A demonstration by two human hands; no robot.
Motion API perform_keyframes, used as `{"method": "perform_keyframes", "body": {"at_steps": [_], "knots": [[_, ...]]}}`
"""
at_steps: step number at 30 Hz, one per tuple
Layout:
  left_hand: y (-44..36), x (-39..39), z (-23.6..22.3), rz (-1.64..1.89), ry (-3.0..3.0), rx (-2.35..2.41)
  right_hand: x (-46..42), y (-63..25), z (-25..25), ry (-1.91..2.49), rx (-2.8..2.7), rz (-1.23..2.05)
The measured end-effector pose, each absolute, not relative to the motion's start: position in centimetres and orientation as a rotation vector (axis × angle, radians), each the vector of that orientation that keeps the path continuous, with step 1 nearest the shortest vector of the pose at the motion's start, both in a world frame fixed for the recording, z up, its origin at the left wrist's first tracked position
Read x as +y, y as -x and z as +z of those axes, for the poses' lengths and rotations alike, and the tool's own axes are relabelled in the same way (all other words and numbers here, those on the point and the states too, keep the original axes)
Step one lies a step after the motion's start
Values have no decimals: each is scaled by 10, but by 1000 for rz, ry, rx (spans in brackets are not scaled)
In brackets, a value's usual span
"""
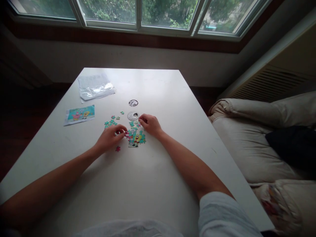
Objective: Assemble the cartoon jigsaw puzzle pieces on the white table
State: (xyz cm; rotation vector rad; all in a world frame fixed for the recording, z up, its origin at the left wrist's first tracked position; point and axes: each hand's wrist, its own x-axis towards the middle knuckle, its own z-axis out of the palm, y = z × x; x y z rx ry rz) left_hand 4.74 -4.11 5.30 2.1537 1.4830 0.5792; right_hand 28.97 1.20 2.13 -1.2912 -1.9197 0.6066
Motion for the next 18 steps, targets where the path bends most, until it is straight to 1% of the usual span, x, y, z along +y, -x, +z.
{"method": "perform_keyframes", "body": {"at_steps": [5, 18], "knots": [[-53, -58, 51, 569, -2201, 1511, 12, -290, 20, 1295, -1914, 602], [-60, -67, 50, 490, -2334, 1525, 16, -291, 16, 1268, -1924, 589]]}}
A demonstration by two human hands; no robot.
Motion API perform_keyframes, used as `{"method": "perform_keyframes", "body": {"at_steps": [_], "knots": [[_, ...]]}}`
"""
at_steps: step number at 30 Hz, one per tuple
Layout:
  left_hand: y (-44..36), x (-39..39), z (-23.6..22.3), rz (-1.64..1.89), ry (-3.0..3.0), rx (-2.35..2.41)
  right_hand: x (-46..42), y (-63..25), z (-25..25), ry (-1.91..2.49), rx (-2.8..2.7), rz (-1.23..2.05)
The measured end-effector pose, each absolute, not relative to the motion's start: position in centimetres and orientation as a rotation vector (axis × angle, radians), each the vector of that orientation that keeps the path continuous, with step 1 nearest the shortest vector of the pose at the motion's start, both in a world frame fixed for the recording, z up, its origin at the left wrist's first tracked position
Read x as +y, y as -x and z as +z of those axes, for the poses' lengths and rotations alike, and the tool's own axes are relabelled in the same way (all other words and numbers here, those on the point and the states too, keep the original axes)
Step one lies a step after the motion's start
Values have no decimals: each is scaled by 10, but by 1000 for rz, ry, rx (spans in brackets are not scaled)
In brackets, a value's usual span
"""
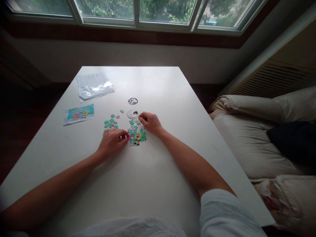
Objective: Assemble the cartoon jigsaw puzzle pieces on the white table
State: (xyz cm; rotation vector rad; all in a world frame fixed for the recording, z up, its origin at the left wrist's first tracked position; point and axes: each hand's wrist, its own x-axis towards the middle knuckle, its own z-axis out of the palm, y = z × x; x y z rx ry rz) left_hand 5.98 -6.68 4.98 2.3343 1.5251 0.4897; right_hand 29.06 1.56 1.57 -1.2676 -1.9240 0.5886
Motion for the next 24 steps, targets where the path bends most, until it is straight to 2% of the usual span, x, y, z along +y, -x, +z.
{"method": "perform_keyframes", "body": {"at_steps": [5, 15, 24], "knots": [[-58, -68, 49, 498, -2366, 1504, 15, -290, 14, 1254, -1972, 545], [-55, -70, 56, 421, -2412, 1451, 8, -283, 17, 921, -2491, 175], [-58, -74, 56, 345, -2446, 1443, 5, -281, 15, 957, -2540, 94]]}}
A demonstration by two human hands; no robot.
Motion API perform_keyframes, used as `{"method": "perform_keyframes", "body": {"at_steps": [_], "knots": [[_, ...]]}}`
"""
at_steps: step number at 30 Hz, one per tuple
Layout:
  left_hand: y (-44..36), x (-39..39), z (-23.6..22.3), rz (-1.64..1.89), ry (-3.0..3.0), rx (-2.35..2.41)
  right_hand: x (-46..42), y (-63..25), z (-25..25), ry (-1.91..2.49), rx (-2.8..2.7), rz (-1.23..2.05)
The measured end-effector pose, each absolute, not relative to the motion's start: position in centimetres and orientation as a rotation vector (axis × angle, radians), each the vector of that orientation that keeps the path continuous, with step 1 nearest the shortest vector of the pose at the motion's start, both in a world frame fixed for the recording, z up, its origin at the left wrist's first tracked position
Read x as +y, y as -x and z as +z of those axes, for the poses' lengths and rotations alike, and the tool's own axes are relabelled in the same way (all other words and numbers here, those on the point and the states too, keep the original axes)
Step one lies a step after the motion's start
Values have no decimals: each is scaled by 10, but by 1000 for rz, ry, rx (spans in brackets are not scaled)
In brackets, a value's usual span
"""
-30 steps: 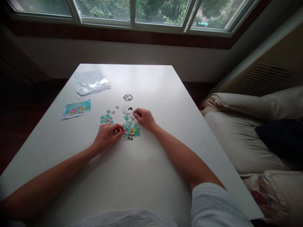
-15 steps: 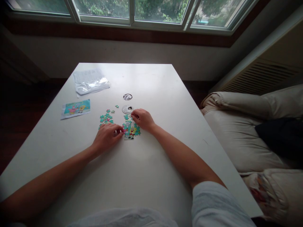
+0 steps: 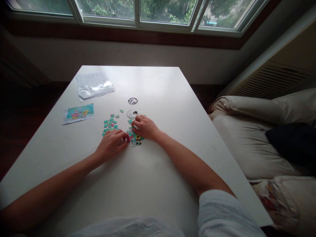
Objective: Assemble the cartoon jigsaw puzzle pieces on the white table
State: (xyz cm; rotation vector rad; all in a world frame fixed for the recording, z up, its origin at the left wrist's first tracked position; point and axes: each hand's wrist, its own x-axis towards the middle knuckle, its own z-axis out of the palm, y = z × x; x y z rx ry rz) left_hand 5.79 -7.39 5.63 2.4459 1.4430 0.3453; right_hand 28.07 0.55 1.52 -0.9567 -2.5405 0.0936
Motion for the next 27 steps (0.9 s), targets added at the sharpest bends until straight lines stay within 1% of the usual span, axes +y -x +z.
{"method": "perform_keyframes", "body": {"at_steps": [27], "knots": [[-59, -76, 55, 359, -2496, 1529, 4, -277, 12, 1017, -2506, 113]]}}
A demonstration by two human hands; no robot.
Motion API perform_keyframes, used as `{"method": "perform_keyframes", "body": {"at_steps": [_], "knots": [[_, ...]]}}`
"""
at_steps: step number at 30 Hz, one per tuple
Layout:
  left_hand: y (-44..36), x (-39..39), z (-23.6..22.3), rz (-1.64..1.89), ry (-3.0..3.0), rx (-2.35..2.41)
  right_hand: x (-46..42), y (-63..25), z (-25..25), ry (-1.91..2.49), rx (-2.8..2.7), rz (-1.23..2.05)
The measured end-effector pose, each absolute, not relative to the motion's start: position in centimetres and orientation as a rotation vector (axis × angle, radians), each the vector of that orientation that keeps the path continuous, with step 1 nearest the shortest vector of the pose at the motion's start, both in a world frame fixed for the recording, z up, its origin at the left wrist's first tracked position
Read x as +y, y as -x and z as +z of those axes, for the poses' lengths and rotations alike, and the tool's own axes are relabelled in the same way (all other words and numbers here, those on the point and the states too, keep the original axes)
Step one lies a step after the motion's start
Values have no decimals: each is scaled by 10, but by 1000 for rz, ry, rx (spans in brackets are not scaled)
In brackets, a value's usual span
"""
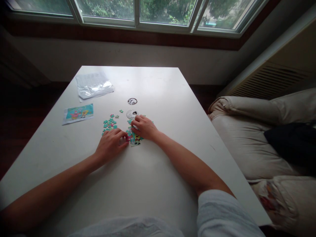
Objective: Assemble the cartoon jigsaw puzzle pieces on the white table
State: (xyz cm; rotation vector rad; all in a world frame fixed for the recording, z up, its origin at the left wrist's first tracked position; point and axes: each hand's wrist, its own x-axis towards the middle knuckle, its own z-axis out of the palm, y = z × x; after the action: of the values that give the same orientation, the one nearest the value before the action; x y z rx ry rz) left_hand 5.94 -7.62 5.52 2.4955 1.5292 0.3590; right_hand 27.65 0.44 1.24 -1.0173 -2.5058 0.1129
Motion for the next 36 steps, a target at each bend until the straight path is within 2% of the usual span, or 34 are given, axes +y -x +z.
{"method": "perform_keyframes", "body": {"at_steps": [17, 26, 36], "knots": [[-60, -76, 56, 365, -2496, 1467, 4, -276, 13, 1018, -2502, 113], [-43, -61, 66, 243, -2764, 923, 3, -277, 14, 1021, -2514, 106], [-29, -58, 78, 217, -2697, 850, 2, -276, 13, 1018, -2496, 127]]}}
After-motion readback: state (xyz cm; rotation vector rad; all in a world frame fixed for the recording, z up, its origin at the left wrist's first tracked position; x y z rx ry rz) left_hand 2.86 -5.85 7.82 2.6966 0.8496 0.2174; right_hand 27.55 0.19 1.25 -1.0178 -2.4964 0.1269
